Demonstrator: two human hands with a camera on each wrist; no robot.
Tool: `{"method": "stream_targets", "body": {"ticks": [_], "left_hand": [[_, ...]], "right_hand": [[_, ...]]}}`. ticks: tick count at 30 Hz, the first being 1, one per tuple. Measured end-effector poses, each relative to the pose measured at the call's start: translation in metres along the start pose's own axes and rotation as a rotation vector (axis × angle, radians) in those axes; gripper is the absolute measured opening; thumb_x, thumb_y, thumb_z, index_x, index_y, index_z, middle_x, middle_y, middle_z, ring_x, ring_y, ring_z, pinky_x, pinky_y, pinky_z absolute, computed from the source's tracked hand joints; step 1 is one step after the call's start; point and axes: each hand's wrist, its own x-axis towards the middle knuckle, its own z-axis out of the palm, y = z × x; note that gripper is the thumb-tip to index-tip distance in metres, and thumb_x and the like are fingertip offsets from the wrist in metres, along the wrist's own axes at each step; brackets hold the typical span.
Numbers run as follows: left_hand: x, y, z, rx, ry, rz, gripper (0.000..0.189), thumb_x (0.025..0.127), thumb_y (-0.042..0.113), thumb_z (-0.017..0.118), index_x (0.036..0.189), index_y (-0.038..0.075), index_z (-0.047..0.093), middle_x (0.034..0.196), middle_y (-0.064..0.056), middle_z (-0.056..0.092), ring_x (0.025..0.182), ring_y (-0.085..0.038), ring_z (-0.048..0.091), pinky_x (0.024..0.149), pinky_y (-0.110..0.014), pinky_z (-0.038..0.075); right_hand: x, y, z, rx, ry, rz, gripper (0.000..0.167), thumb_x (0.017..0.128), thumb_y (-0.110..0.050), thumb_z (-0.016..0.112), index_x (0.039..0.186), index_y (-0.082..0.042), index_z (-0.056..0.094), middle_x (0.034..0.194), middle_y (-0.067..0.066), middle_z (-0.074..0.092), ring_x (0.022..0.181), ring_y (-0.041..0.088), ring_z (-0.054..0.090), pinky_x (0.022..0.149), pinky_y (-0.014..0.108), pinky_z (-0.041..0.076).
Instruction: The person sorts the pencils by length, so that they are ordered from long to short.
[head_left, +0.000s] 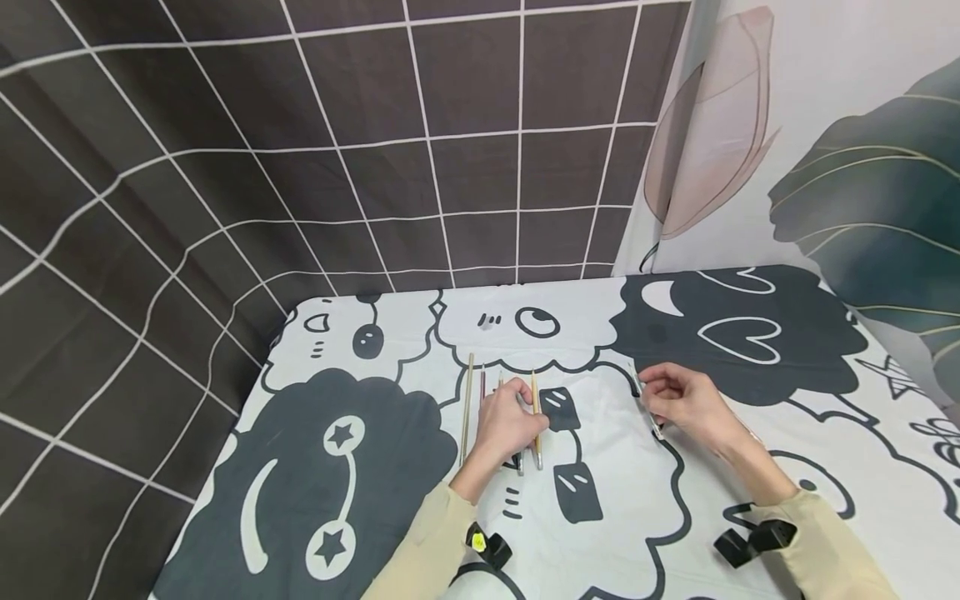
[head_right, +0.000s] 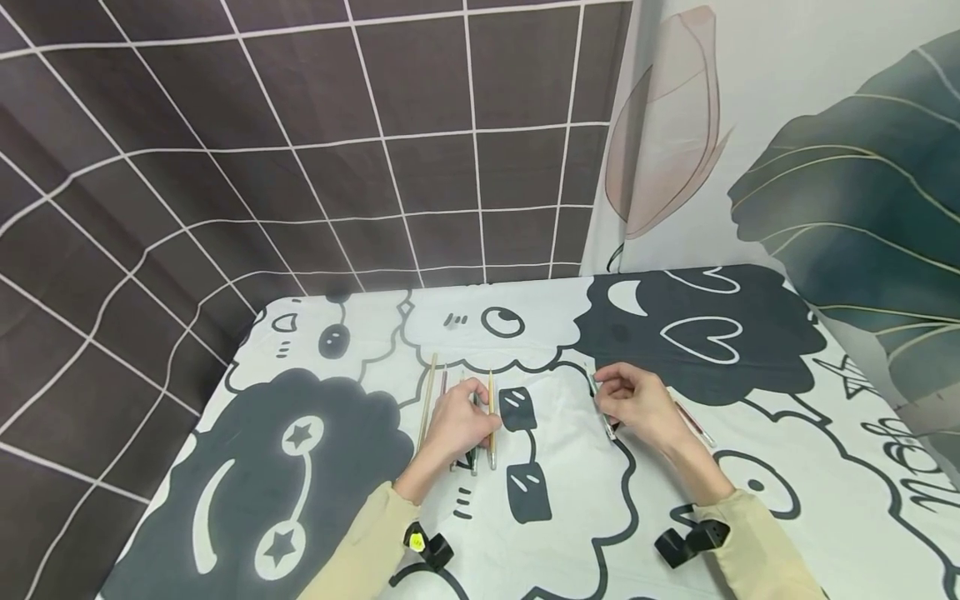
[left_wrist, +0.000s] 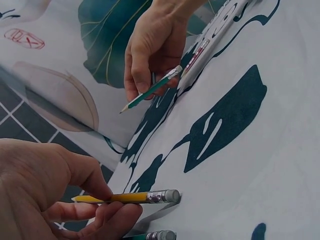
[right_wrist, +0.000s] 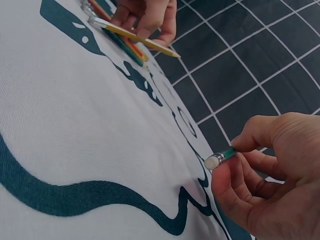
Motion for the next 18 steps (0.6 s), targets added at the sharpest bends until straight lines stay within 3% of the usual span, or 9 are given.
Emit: {"method": "stream_targets", "body": {"ticks": [12, 18], "left_hand": [[-0.0014, 0.0020, -0.0022, 0.018, -0.018, -0.012, 0.024, 0.068, 0.005, 0.077, 0.080, 0.011, 0.057, 0.056, 0.001, 0.054, 0.045, -0.013, 0.051, 0.047, -0.026, 0.037], [-0.0011, 0.0011, -0.0016, 0.043, -0.013, -0.006, 0.024, 0.067, 0.007, 0.078, 0.080, 0.011, 0.058, 0.060, 0.001, 0.054, 0.051, -0.015, 0.049, 0.047, -0.026, 0.036]], "right_hand": [[0.0014, 0.0006, 0.0009, -0.015, -0.004, 0.001, 0.034, 0.085, 0.011, 0.064, 0.116, 0.018, 0.054, 0.092, 0.026, 0.060, 0.067, 0.009, 0.058, 0.054, 0.027, 0.051], [0.0014, 0.0014, 0.0007, -0.011, -0.003, -0.004, 0.034, 0.085, 0.012, 0.064, 0.116, 0.019, 0.054, 0.092, 0.026, 0.060, 0.067, 0.009, 0.058, 0.054, 0.026, 0.051]]}}
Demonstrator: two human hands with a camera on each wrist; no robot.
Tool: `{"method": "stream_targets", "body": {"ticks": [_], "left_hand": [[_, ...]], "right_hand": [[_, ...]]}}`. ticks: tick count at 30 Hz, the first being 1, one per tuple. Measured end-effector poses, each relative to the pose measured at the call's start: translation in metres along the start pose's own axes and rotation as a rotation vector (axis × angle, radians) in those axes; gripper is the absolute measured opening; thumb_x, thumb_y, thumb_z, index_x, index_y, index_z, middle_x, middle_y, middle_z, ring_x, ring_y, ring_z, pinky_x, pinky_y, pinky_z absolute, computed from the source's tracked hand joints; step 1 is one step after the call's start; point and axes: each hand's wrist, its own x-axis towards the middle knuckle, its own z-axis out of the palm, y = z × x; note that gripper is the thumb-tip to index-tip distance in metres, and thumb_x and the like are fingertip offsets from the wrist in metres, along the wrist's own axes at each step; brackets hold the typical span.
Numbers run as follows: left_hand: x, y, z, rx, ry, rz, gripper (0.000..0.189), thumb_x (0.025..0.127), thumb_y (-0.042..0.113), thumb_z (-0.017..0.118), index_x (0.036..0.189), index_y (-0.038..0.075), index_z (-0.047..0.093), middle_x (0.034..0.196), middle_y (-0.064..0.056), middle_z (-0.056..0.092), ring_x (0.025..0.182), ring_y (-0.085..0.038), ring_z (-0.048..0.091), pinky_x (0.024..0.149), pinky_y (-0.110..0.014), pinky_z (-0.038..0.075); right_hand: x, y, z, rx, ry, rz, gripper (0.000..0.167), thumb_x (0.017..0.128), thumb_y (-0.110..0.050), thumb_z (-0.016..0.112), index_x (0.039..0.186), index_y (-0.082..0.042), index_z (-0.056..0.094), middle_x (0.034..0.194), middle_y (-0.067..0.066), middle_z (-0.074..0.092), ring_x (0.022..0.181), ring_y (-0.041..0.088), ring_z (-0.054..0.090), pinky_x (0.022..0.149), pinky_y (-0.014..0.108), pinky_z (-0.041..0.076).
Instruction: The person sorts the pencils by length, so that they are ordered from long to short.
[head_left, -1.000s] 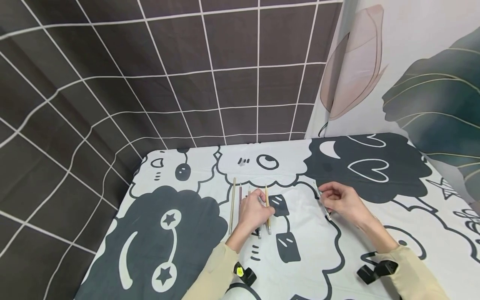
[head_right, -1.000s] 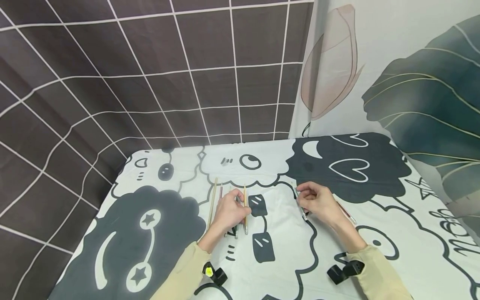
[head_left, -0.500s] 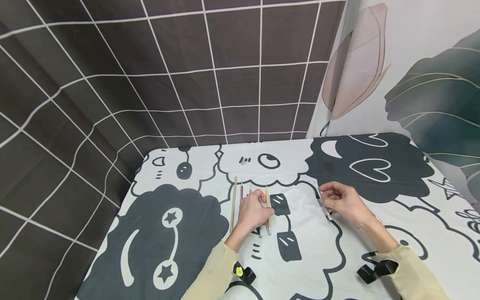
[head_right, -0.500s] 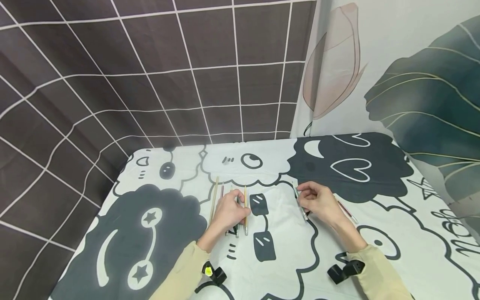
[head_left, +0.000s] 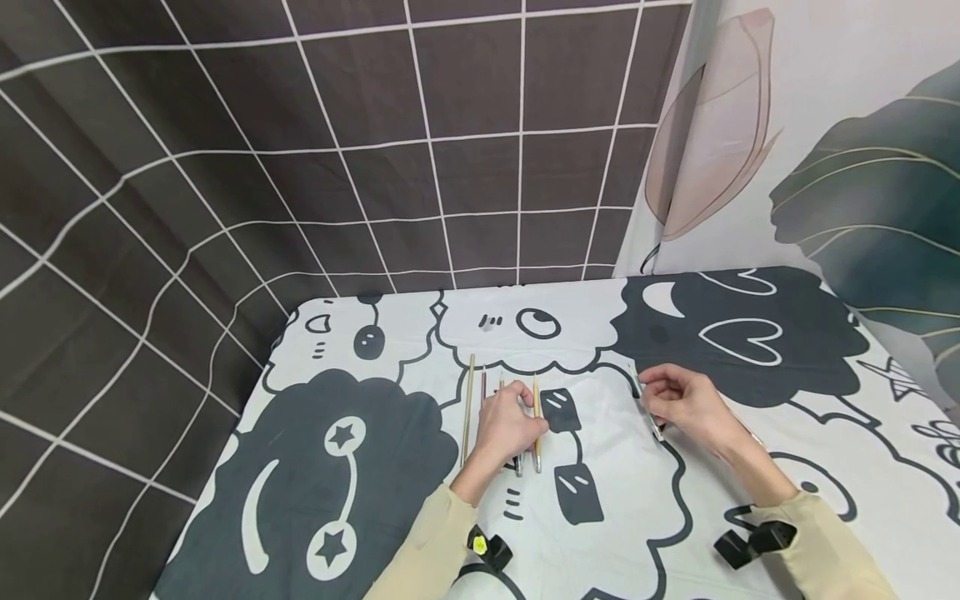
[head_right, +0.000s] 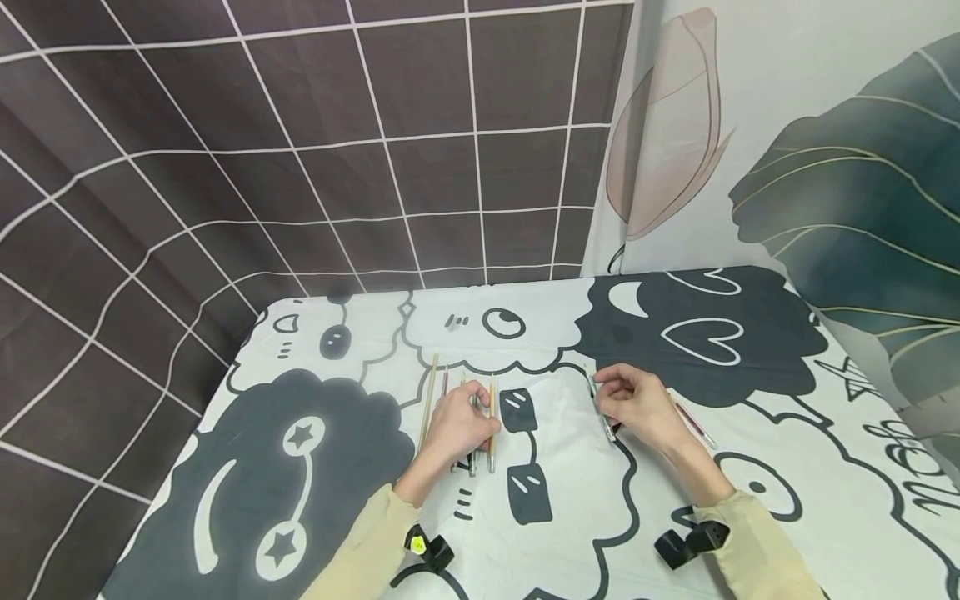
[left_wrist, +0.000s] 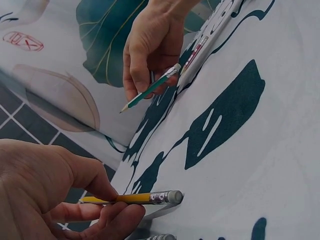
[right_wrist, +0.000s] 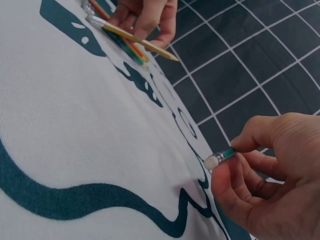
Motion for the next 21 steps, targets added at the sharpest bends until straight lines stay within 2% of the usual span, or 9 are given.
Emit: {"method": "stream_targets", "body": {"ticks": [5, 12, 21], "left_hand": [[0.000, -0.001, 0.000, 0.011, 0.001, 0.003, 0.024, 0.067, 0.007, 0.078, 0.080, 0.012, 0.058, 0.058, 0.001, 0.054, 0.051, -0.015, 0.050, 0.048, -0.027, 0.036], [0.002, -0.002, 0.001, 0.021, 0.002, 0.027, 0.023, 0.066, 0.007, 0.077, 0.079, 0.011, 0.058, 0.060, 0.001, 0.053, 0.057, -0.016, 0.050, 0.050, -0.027, 0.037], [0.004, -0.001, 0.001, 0.039, -0.003, 0.029, 0.023, 0.067, 0.005, 0.078, 0.078, 0.010, 0.058, 0.062, 0.001, 0.054, 0.055, -0.015, 0.053, 0.051, -0.026, 0.040]], "right_hand": [[-0.001, -0.001, 0.003, -0.024, 0.000, 0.022, 0.033, 0.086, 0.011, 0.064, 0.117, 0.017, 0.055, 0.091, 0.021, 0.061, 0.068, 0.010, 0.058, 0.055, 0.027, 0.052], [0.001, -0.008, 0.018, -0.005, -0.025, 0.026, 0.029, 0.085, 0.011, 0.065, 0.113, 0.016, 0.057, 0.086, 0.015, 0.060, 0.064, 0.013, 0.058, 0.054, 0.029, 0.052], [0.004, -0.016, 0.029, -0.060, -0.028, 0.049, 0.029, 0.083, 0.011, 0.065, 0.111, 0.013, 0.059, 0.084, 0.011, 0.061, 0.065, 0.014, 0.058, 0.054, 0.027, 0.051]]}}
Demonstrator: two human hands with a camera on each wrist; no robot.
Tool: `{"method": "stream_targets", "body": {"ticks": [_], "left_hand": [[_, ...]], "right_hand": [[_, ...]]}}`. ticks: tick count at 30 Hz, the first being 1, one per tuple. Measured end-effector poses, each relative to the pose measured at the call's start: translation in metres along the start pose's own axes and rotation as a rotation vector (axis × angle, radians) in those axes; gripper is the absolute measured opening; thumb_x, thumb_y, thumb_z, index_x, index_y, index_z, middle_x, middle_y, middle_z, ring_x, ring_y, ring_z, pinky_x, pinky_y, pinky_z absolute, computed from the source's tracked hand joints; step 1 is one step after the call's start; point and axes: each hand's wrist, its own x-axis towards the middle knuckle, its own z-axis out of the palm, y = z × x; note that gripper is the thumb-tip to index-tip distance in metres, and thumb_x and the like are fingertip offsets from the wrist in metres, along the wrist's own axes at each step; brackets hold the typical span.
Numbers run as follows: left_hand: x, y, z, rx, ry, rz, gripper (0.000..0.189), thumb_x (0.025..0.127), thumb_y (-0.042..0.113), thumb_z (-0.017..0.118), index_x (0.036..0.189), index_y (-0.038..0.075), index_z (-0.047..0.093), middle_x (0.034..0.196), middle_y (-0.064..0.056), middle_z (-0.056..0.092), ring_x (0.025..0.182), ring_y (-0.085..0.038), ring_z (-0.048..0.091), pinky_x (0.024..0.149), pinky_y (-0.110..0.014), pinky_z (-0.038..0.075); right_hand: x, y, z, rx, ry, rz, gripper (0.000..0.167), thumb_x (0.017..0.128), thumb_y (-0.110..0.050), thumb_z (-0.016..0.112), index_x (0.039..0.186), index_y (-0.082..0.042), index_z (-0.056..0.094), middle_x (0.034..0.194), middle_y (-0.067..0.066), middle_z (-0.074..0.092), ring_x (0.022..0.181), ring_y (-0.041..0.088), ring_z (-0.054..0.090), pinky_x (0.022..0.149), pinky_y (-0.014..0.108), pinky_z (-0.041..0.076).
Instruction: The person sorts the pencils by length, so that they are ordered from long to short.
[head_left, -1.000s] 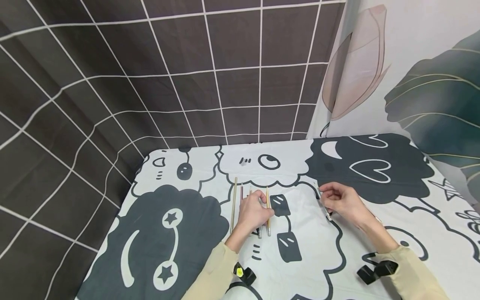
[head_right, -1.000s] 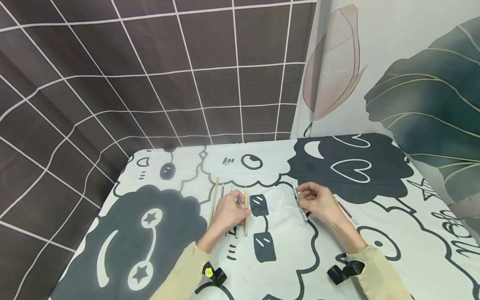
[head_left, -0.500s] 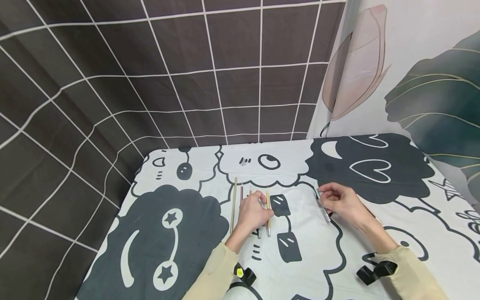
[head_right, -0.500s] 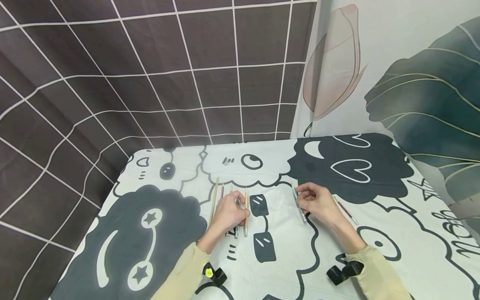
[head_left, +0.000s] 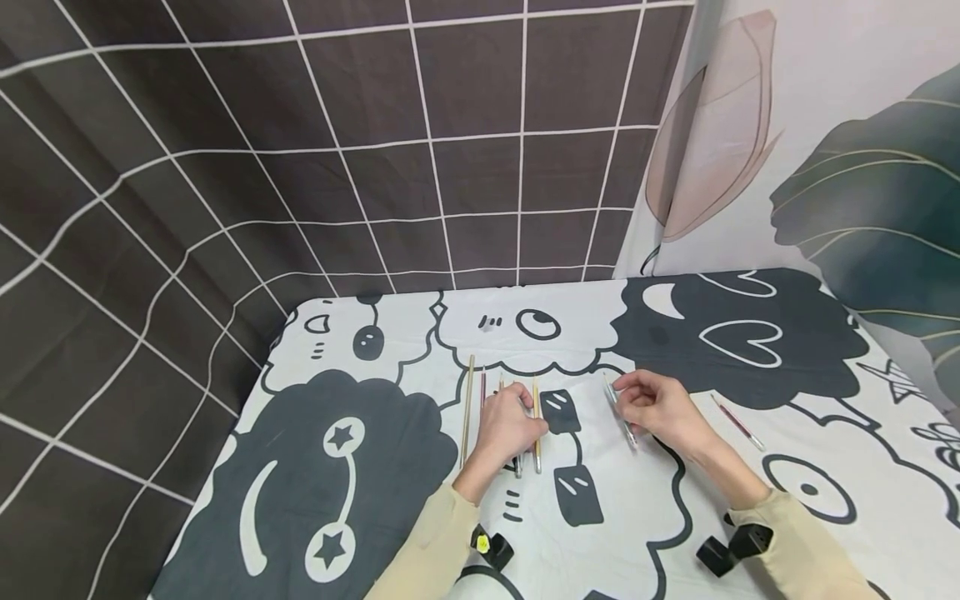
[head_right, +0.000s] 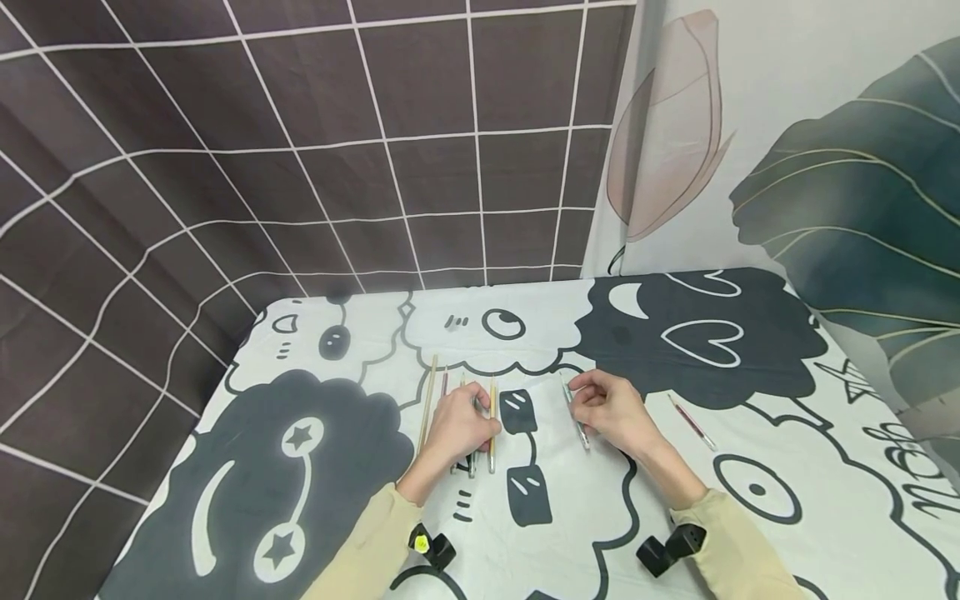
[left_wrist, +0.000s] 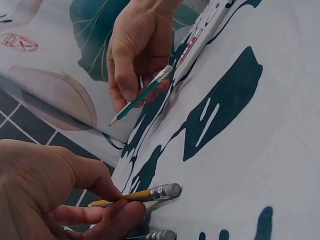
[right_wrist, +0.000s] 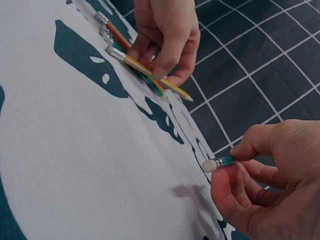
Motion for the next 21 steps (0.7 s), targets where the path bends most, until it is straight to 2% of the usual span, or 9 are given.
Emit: {"method": "stream_targets", "body": {"ticks": [3, 9, 13, 21], "left_hand": [[0.0004, 0.0004, 0.0008, 0.027, 0.000, 0.011, 0.023, 0.066, 0.003, 0.077, 0.078, 0.008, 0.058, 0.063, 0.000, 0.053, 0.056, -0.015, 0.051, 0.052, -0.026, 0.040], [0.0015, -0.0008, 0.0032, 0.062, -0.020, 0.043, 0.021, 0.064, -0.004, 0.072, 0.079, 0.006, 0.061, 0.057, 0.002, 0.053, 0.048, -0.013, 0.052, 0.048, -0.025, 0.039], [0.0020, -0.0008, 0.0034, 0.085, -0.022, 0.051, 0.022, 0.064, -0.003, 0.073, 0.080, 0.006, 0.062, 0.057, 0.003, 0.053, 0.051, -0.014, 0.051, 0.050, -0.026, 0.040], [0.0018, -0.0008, 0.0033, 0.025, -0.042, 0.036, 0.024, 0.069, -0.005, 0.073, 0.092, 0.000, 0.067, 0.043, 0.007, 0.052, 0.033, -0.004, 0.050, 0.044, -0.021, 0.042]], "right_hand": [[0.0000, 0.0004, -0.0006, 0.003, 0.001, -0.003, 0.028, 0.083, 0.011, 0.065, 0.111, 0.013, 0.059, 0.083, 0.011, 0.061, 0.066, 0.013, 0.058, 0.054, 0.027, 0.052], [-0.0004, 0.0010, -0.0011, 0.003, -0.005, -0.012, 0.028, 0.084, 0.010, 0.066, 0.111, 0.013, 0.059, 0.084, 0.010, 0.061, 0.066, 0.013, 0.058, 0.055, 0.028, 0.053], [-0.0008, 0.0011, -0.0003, -0.008, -0.001, -0.007, 0.028, 0.084, 0.010, 0.066, 0.111, 0.013, 0.059, 0.084, 0.010, 0.061, 0.067, 0.014, 0.059, 0.056, 0.028, 0.053], [-0.0022, 0.0023, 0.0057, 0.014, -0.008, 0.009, 0.028, 0.083, 0.011, 0.065, 0.111, 0.014, 0.059, 0.083, 0.011, 0.061, 0.067, 0.014, 0.060, 0.056, 0.029, 0.055]]}}
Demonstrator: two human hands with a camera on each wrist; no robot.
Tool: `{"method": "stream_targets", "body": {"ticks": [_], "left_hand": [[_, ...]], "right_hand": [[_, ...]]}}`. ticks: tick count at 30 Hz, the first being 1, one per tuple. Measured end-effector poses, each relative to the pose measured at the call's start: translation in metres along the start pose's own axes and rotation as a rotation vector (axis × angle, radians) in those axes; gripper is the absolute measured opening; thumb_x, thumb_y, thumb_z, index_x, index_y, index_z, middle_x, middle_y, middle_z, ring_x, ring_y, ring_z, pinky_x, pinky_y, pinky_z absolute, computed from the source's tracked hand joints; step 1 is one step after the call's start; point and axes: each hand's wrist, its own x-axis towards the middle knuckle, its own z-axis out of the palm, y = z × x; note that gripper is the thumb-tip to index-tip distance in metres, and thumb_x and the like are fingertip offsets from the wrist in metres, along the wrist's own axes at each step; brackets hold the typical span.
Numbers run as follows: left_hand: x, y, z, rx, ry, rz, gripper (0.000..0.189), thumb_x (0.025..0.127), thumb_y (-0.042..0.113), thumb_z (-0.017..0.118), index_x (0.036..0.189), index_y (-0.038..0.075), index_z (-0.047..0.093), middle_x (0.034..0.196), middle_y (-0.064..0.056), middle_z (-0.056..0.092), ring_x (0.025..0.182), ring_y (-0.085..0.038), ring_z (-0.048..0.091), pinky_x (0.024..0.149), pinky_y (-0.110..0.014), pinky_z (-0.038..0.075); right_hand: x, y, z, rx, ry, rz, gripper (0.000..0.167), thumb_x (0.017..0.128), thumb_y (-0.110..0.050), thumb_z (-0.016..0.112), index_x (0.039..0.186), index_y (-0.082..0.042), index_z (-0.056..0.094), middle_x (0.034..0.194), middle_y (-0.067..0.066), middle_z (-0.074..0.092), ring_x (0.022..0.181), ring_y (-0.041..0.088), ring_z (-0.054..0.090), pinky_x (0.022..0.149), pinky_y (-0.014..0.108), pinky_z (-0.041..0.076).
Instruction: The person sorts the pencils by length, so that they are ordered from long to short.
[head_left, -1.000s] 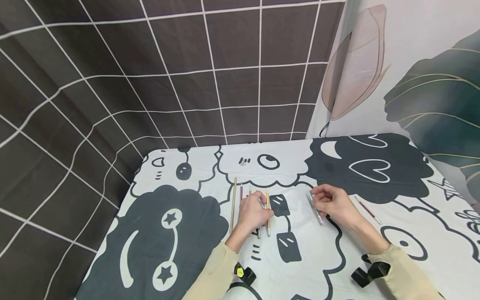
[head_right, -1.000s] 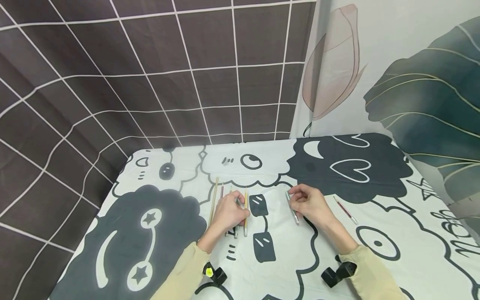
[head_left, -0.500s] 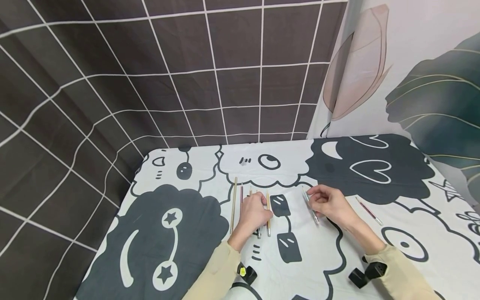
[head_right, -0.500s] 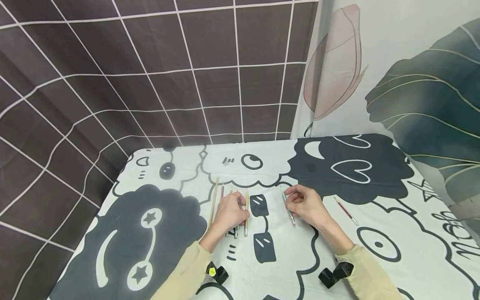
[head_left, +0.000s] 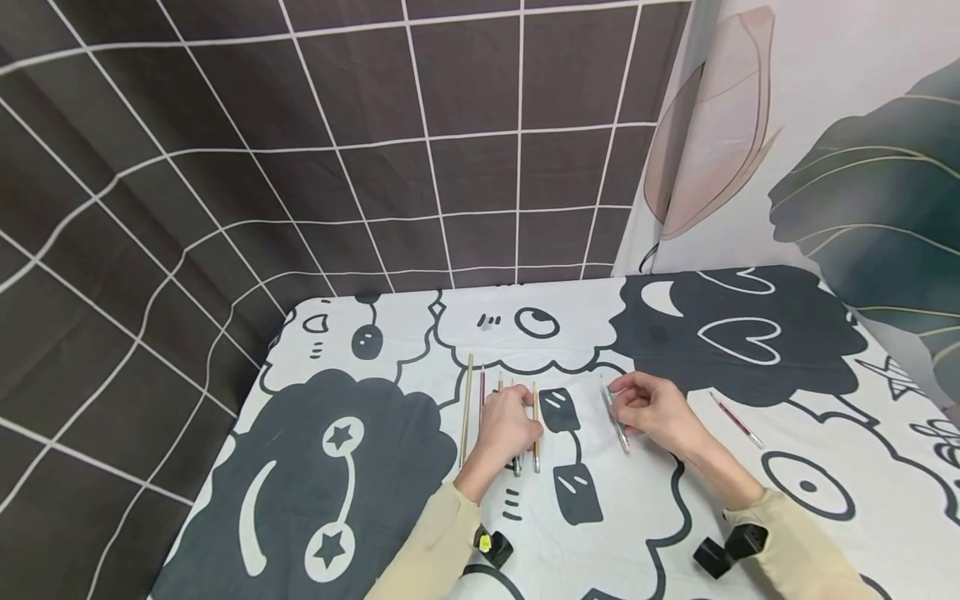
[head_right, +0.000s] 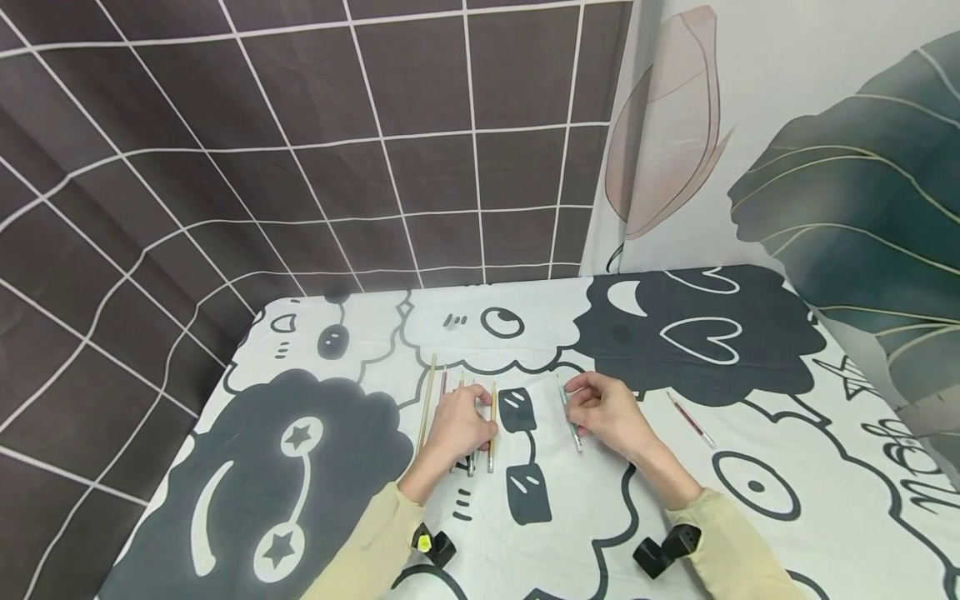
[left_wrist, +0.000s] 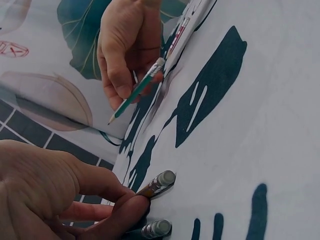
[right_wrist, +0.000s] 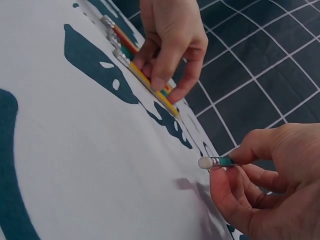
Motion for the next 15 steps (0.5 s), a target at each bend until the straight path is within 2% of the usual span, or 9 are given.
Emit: {"method": "stream_targets", "body": {"ticks": [5, 15], "left_hand": [[0.000, 0.000, 0.000, -0.020, -0.001, 0.009, 0.026, 0.070, -0.006, 0.072, 0.095, -0.002, 0.067, 0.043, 0.006, 0.052, 0.033, -0.004, 0.052, 0.039, -0.021, 0.043], [0.001, -0.001, 0.000, 0.003, 0.001, 0.001, 0.026, 0.070, -0.005, 0.072, 0.095, -0.001, 0.068, 0.044, 0.005, 0.053, 0.033, -0.003, 0.050, 0.040, -0.021, 0.041]], "right_hand": [[-0.001, -0.003, 0.008, 0.025, -0.011, 0.023, 0.030, 0.083, 0.010, 0.066, 0.111, 0.015, 0.058, 0.083, 0.011, 0.062, 0.067, 0.014, 0.061, 0.056, 0.030, 0.056], [0.001, -0.013, 0.027, 0.010, -0.007, 0.124, 0.027, 0.082, 0.010, 0.064, 0.108, 0.013, 0.059, 0.079, 0.009, 0.063, 0.065, 0.020, 0.062, 0.054, 0.029, 0.055]]}}
